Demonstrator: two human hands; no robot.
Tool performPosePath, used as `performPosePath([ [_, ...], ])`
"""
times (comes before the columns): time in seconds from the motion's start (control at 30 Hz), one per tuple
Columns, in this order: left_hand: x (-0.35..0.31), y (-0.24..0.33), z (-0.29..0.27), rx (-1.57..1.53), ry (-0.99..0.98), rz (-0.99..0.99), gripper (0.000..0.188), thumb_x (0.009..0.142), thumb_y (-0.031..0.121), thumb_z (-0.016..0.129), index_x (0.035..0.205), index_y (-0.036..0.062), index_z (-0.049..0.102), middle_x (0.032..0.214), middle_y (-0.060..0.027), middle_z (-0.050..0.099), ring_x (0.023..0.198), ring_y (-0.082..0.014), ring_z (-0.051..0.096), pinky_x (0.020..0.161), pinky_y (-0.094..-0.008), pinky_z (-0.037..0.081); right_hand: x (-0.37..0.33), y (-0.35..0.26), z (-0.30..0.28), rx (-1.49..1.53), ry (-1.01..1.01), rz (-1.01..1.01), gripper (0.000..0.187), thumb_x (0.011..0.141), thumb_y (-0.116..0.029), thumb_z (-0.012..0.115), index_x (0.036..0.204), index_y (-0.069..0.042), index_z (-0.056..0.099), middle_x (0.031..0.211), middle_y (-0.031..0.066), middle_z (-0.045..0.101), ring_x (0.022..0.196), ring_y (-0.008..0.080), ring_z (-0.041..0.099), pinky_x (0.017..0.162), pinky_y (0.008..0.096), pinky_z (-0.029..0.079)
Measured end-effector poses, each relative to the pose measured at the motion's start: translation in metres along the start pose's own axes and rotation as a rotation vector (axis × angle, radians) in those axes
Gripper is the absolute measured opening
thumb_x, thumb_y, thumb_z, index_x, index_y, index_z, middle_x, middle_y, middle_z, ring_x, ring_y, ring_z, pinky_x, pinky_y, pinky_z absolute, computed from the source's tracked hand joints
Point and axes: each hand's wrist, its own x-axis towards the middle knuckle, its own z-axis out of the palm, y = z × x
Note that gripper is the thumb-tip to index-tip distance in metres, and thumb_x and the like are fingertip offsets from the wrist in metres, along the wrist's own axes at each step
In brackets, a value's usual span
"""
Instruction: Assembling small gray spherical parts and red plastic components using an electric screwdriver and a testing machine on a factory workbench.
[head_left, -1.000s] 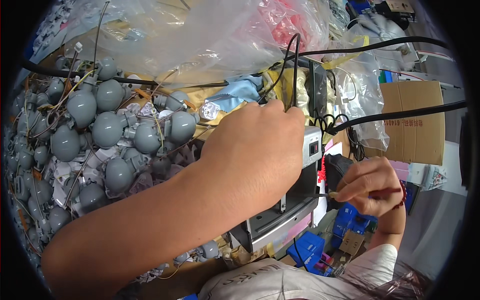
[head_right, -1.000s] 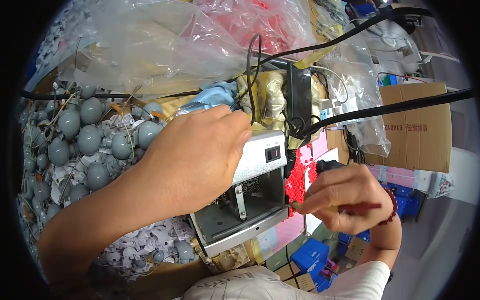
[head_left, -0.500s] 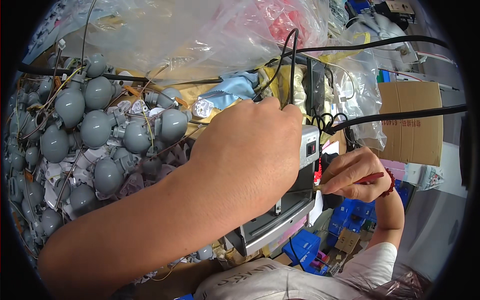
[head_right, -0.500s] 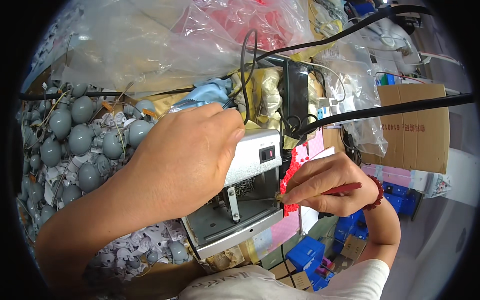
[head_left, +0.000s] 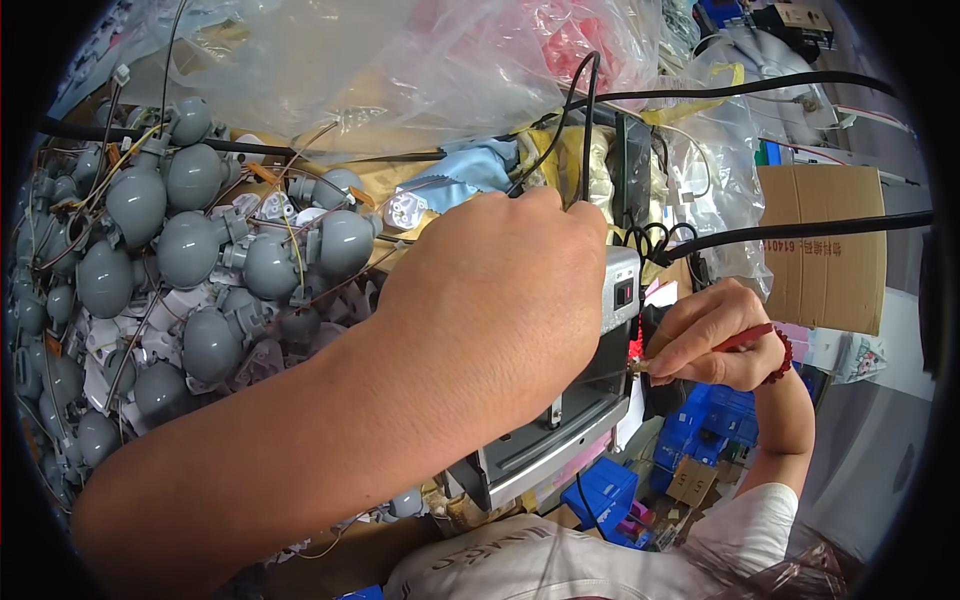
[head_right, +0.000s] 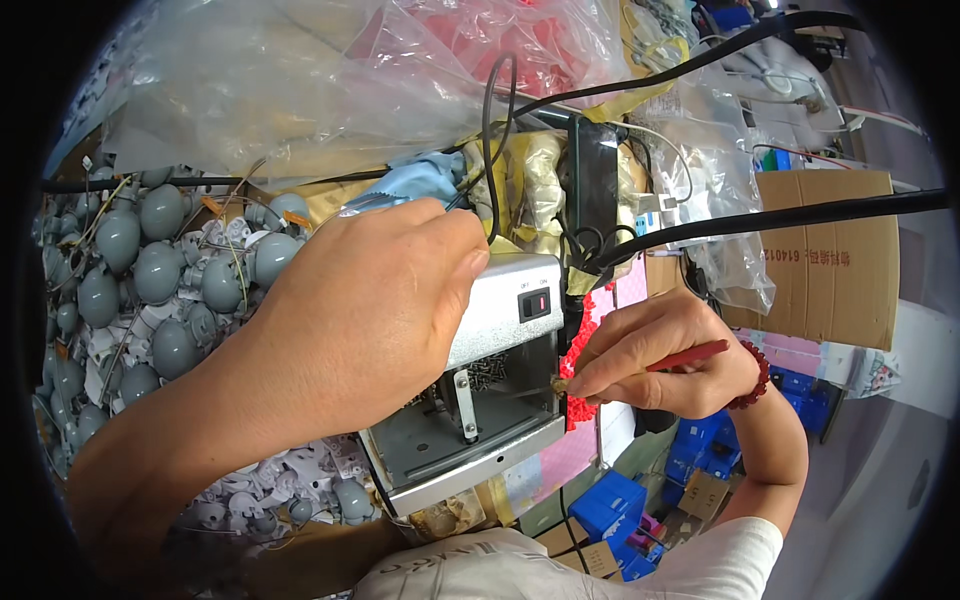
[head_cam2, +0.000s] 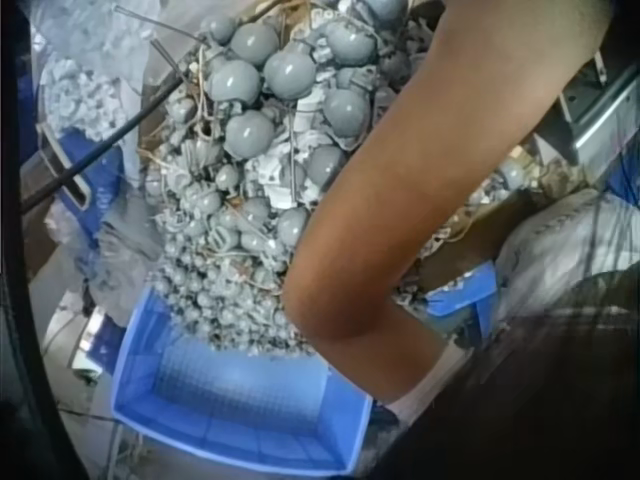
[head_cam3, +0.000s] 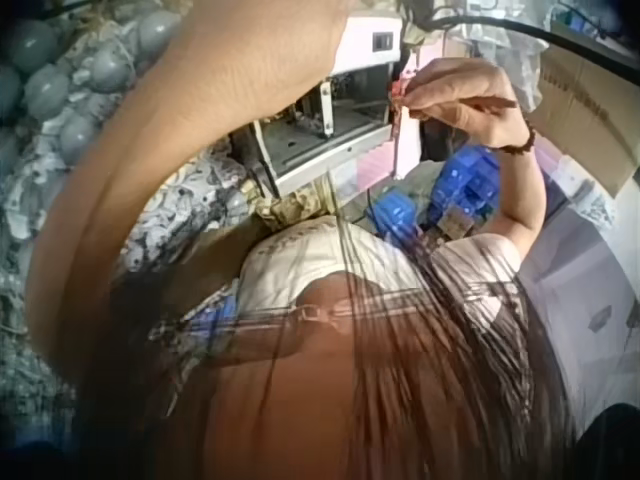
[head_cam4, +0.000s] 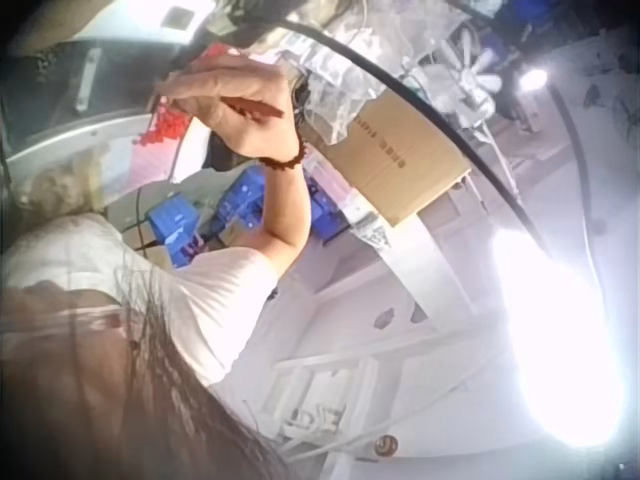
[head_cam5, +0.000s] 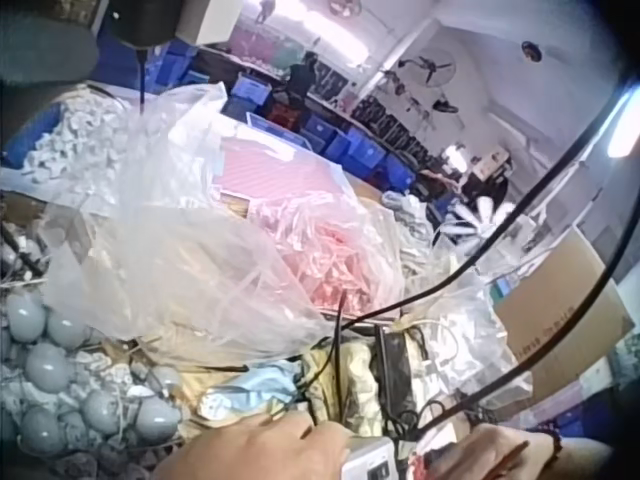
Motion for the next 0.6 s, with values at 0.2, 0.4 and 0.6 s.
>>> performPosePath([
  [0.2,0.0,0.0,0.001,-0.009,0.001,-0.053,0.017,0.094,0.013,0.053,0.086,-0.0015,0.059,0.08,-0.0193,0.059,0.079,-0.0408,0.059,0.07,-0.0496,0.046,0.008,-0.005,0.001,-0.027,-0.023,0.035,0.018,0.081,0.001,0.07,0.099,0.001,0.075,0.092,0.0172,0.072,0.082,0.0242,0.071,0.071,0.0327,0.056],
  [0.4,0.003,0.0,0.003,-0.022,-0.011,-0.046,0.018,0.094,0.012,0.053,0.084,-0.0017,0.058,0.079,-0.0196,0.059,0.078,-0.0411,0.058,0.07,-0.05,0.046,-0.002,0.001,-0.001,0.008,0.01,0.057,0.019,0.082,-0.001,0.068,0.1,0.003,0.074,0.092,0.0179,0.072,0.081,0.0239,0.071,0.072,0.0317,0.058],
  [0.6,-0.002,0.001,-0.001,-0.004,0.013,-0.03,0.018,0.094,0.012,0.052,0.083,-0.002,0.057,0.078,-0.0201,0.058,0.078,-0.0412,0.058,0.07,-0.0498,0.046,-0.007,-0.004,-0.008,0.118,0.061,0.022,0.02,0.081,0.001,0.065,0.099,0.003,0.075,0.09,0.0181,0.071,0.079,0.0254,0.07,0.072,0.0326,0.056],
])
